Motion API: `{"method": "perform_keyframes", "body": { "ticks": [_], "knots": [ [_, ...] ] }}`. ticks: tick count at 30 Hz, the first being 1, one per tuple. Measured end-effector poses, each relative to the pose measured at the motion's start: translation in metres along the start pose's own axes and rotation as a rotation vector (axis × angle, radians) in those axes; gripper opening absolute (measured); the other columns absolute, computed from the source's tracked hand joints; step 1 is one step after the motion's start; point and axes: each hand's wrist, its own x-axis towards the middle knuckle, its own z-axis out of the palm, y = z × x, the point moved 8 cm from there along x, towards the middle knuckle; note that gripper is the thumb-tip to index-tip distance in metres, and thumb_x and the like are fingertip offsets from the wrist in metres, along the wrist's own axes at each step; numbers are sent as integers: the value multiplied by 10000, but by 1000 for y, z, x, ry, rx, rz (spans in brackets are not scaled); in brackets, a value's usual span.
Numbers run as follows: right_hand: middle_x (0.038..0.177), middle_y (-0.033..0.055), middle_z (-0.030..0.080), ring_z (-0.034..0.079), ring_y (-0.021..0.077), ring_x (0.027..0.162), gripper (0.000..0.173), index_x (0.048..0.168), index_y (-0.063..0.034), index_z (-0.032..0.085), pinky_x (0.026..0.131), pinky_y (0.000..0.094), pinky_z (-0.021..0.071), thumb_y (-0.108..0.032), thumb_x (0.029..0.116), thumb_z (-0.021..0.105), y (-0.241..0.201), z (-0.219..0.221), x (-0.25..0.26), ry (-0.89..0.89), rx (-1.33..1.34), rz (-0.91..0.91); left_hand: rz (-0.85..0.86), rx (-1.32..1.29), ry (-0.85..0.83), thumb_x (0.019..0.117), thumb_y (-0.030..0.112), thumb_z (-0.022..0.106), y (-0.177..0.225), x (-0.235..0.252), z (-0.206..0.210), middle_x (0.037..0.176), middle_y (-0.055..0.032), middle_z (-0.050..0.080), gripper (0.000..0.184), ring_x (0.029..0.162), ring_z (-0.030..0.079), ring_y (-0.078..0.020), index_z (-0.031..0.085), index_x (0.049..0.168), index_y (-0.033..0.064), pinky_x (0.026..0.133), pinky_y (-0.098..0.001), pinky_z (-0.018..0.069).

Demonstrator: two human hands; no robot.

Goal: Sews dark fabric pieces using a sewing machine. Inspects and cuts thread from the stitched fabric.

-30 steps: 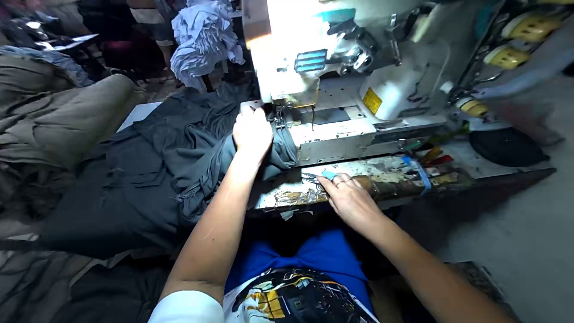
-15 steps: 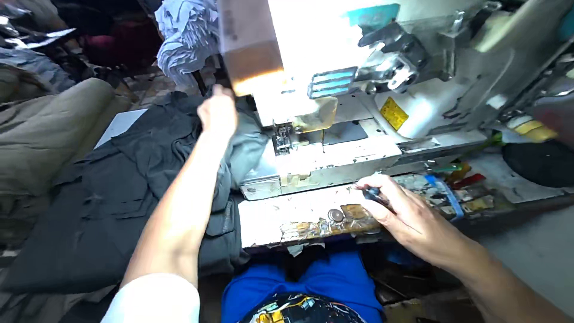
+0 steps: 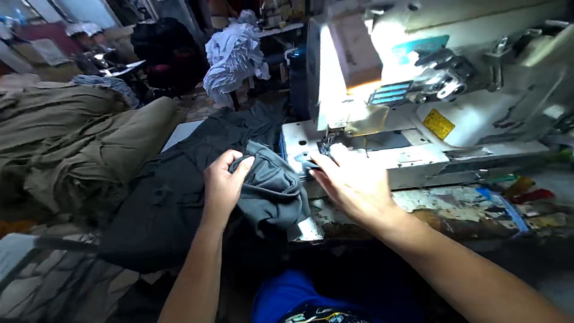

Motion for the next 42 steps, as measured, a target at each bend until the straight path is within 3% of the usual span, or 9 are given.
{"method": "perform_keyframes", "body": {
  "ticks": [7,11,16,19,21,25,29,35,42],
  "knots": [
    [931,59,709,678,145,781,315,1022,-66,739,665,342,556,-335,1027,575,10,33,9,-20,523,154,86,-295,313,1015,191,587,-7,-17,-41,870,67,615,185,797,580,74,647,1050,19,745,-134,499],
    [1175,-53,696,653,-22,1054,481,1278,-37,634,919,185,559,-278,884,769,-21,45,-6,-131,1367,434,165,-615,335,906,77,651,12,-32,-14,1035,-6,662,222,977,643,-15,612,1103,-20,888,-218,558],
    [828,-170,675,449,-117,519,367,1159,-206,740,455,79,367,-498,970,624,-42,38,-11,46,1719,432,221,-892,418,873,63,742,5,-41,-24,1138,123,636,472,1048,639,1,486,1260,148,926,-204,561],
    [1357,-113,631,546,-158,871,529,1408,-133,598,720,44,448,-461,994,617,-59,17,-15,68,1379,126,155,-970,404,834,-10,731,5,-48,-26,1114,145,638,658,1023,649,29,350,1353,129,906,-187,564],
    [1222,-55,683,616,-45,1092,327,1254,-140,680,943,141,517,-289,964,709,-67,2,-21,189,1069,45,138,-982,340,832,17,747,8,-48,-22,1191,139,624,738,1042,642,27,331,1429,141,918,-191,560],
    [1089,-125,696,619,-80,1025,124,1105,-183,720,903,114,517,-194,1006,644,-58,-13,-40,280,1066,138,92,-915,97,812,60,764,15,-43,-16,1191,120,647,793,1018,658,7,379,1489,213,894,-209,574],
    [776,-103,687,501,-77,534,167,1060,-166,727,465,105,404,-80,993,601,-44,11,-75,150,1730,656,136,-801,-373,788,138,789,27,-51,-6,1181,103,688,712,1032,673,-22,518,1439,237,888,-228,585],
    [899,-42,725,565,-32,617,140,1045,-98,728,563,133,483,-17,962,650,-16,4,-103,281,1435,661,132,-648,-230,922,260,708,0,-62,-52,1101,151,726,230,974,677,8,743,1142,317,838,-188,572],
    [824,-94,649,564,-91,701,103,1033,-67,647,654,100,493,-142,970,683,-40,-30,-78,239,1450,336,483,-468,-173,967,293,689,52,-24,-123,1166,161,697,274,1035,650,23,687,1236,240,910,-178,534]
  ]
}}
